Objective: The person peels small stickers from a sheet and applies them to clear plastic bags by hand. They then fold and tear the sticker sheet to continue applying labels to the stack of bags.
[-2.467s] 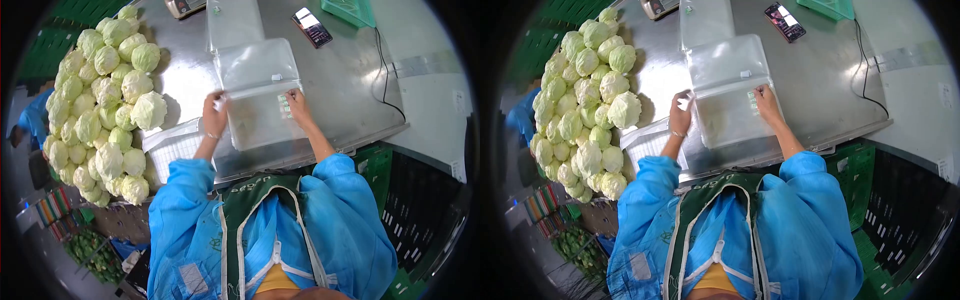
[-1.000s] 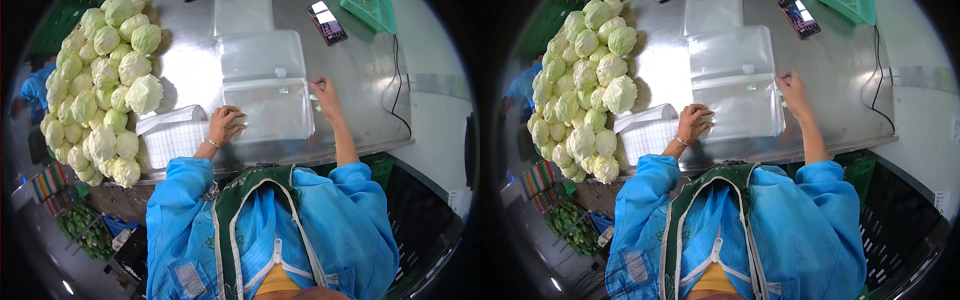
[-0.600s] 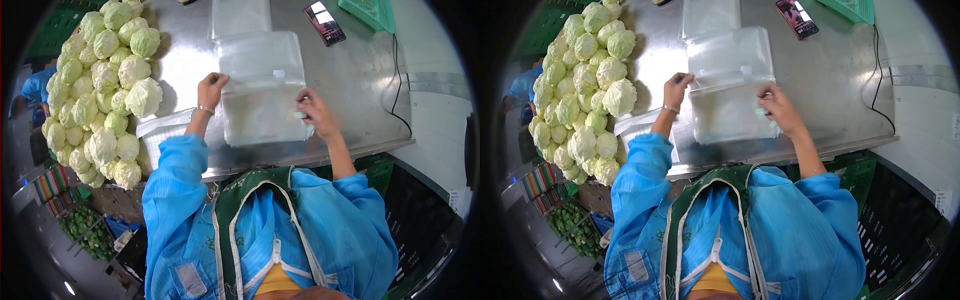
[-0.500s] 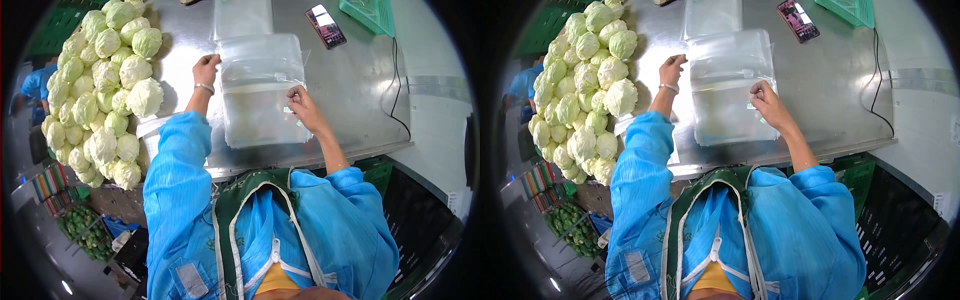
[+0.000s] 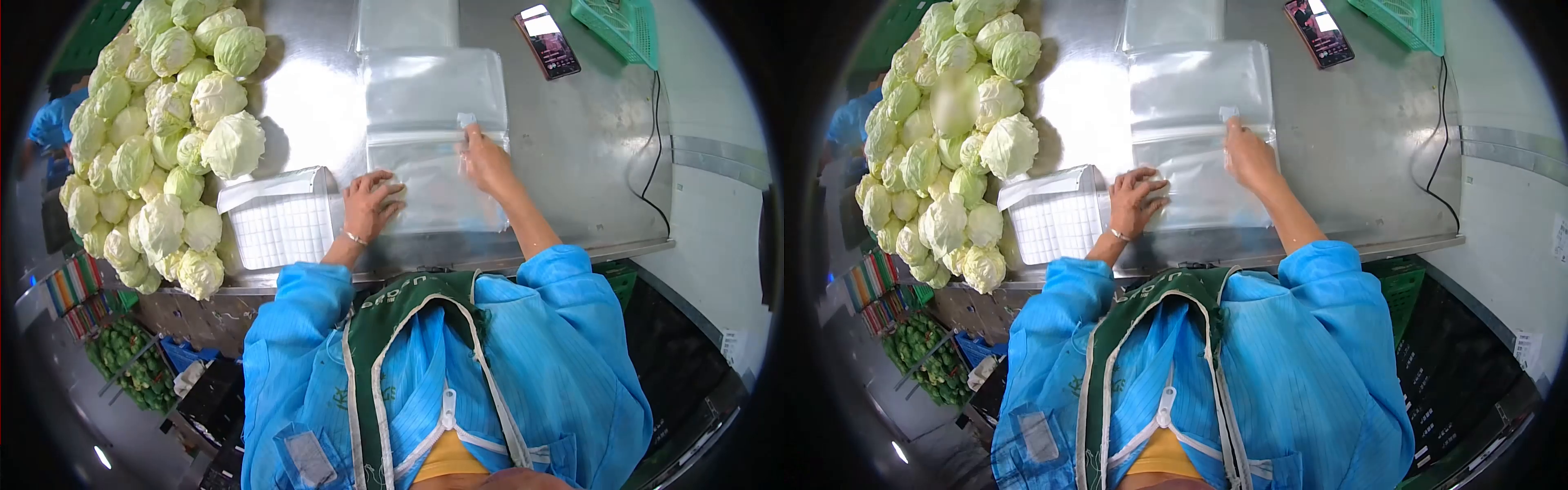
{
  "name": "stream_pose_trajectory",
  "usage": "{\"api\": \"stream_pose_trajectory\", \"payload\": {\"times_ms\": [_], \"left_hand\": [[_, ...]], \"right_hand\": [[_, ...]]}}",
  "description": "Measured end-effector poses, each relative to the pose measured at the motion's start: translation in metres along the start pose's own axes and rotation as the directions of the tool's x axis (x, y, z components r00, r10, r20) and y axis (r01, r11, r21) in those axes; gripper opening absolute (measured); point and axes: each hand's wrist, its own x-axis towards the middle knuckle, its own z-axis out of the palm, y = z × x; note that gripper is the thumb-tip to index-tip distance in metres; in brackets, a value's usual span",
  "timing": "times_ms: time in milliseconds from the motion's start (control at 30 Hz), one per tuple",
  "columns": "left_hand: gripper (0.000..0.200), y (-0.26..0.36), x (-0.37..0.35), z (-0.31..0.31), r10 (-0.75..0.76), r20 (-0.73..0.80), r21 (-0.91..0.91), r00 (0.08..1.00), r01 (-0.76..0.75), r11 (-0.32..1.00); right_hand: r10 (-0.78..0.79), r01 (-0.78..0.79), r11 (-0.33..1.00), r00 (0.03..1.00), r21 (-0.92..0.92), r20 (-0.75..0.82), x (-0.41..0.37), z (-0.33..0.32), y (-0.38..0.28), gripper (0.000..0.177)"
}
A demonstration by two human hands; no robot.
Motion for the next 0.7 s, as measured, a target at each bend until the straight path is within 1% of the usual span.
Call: {"api": "stream_pose_trajectory", "payload": {"times_ms": [100, 133, 167, 200, 233, 267, 300, 333, 367, 400, 433, 467, 500, 533, 567, 600, 633, 667, 700], "left_hand": [[0.021, -0.007, 0.011, 0.002, -0.057, 0.036, -0.007, 0.998, 0.057, 0.998], [0.018, -0.009, 0.018, 0.001, -0.072, 0.058, -0.002, 0.996, 0.072, 0.997], [0.017, -0.013, 0.026, -0.001, -0.109, 0.031, -0.108, 0.994, 0.112, 0.988], [0.017, -0.015, 0.035, -0.006, -0.151, 0.019, -0.216, 0.988, 0.151, 0.965], [0.017, -0.015, 0.045, -0.011, -0.197, 0.016, -0.325, 0.98, 0.191, 0.926], [0.02, -0.007, 0.065, -0.026, -0.257, -0.031, -0.377, 0.966, 0.227, 0.898], [0.023, -0.005, 0.086, -0.039, -0.351, -0.052, -0.399, 0.935, 0.303, 0.866], [0.025, 0.002, 0.111, -0.054, -0.398, -0.095, -0.425, 0.912, 0.325, 0.845], [0.025, -0.001, 0.133, -0.059, -0.458, -0.151, -0.475, 0.876, 0.342, 0.811], [0.025, -0.008, 0.148, -0.056, -0.553, -0.206, -0.704, 0.807, 0.27, 0.657], [0.025, -0.01, 0.151, -0.057, -0.545, -0.349, -0.712, 0.762, 0.162, 0.683], [0.026, -0.012, 0.154, -0.057, -0.531, -0.479, -0.703, 0.699, 0.056, 0.709], [0.027, -0.009, 0.143, -0.058, -0.522, -0.506, -0.662, 0.687, 0.079, 0.745], [0.026, 0.003, 0.125, -0.058, -0.527, -0.484, -0.563, 0.699, 0.212, 0.798], [0.027, 0.01, 0.1, -0.052, -0.493, -0.369, -0.486, 0.788, 0.289, 0.825], [0.032, 0.011, 0.072, -0.039, -0.367, -0.271, -0.319, 0.89, 0.276, 0.907], [0.04, 0.009, 0.051, -0.025, -0.095, -0.242, -0.312, 0.966, 0.015, 0.95], [0.048, 0.011, 0.031, -0.018, 0.019, -0.066, -0.069, 0.998, -0.024, 0.997], [0.047, 0.016, 0.017, -0.014, -0.025, 0.111, 0.024, 0.993, 0.022, 0.999]], "right_hand": [[0.084, -0.086, 0.996, 0.988, -0.004, -0.133, 0.002, -0.013, 0.009, 0.038], [0.149, -0.131, 0.979, 0.982, 0.153, -0.113, 0.001, -0.031, 0.01, 0.039], [0.212, -0.179, 0.935, 0.974, 0.307, -0.079, -0.004, -0.053, 0.013, 0.039], [0.248, -0.164, 0.793, 0.967, 0.586, -0.065, -0.012, -0.077, 0.006, 0.036], [0.283, -0.137, 0.575, 0.958, 0.807, -0.039, -0.024, -0.099, 0.001, 0.032], [0.153, -0.089, 0.447, 0.988, 0.89, 0.022, -0.034, -0.115, 0.001, 0.029], [0.009, -0.055, 0.301, 0.998, 0.952, 0.055, -0.043, -0.128, 0.001, 0.027], [-0.143, -0.038, 0.145, 0.988, 0.989, 0.059, -0.05, -0.135, 0.0, 0.025], [-0.175, -0.069, 0.302, 0.976, 0.951, 0.127, -0.055, -0.132, -0.013, 0.023], [-0.196, -0.089, 0.453, 0.961, 0.887, 0.196, -0.055, -0.128, -0.028, 0.022], [-0.218, -0.043, 0.567, 0.955, 0.823, 0.2, -0.047, -0.114, -0.029, 0.022], [-0.235, 0.004, 0.667, 0.95, 0.745, 0.205, -0.034, -0.088, -0.02, 0.022], [-0.244, 0.044, 0.753, 0.945, 0.656, 0.217, -0.023, -0.064, -0.009, 0.023], [-0.236, 0.082, 0.802, 0.953, 0.592, 0.188, -0.013, -0.05, -0.001, 0.023], [-0.232, 0.117, 0.845, 0.959, 0.521, 0.161, -0.003, -0.036, 0.007, 0.023], [-0.23, 0.146, 0.883, 0.963, 0.446, 0.141, 0.003, -0.026, 0.012, 0.023], [-0.204, 0.127, 0.901, 0.968, 0.414, 0.147, 0.008, -0.02, 0.013, 0.024], [-0.205, 0.151, 0.933, 0.969, 0.327, 0.14, 0.01, -0.015, 0.012, 0.025], [-0.209, 0.174, 0.956, 0.969, 0.234, 0.134, 0.012, -0.012, 0.012, 0.026]]}}
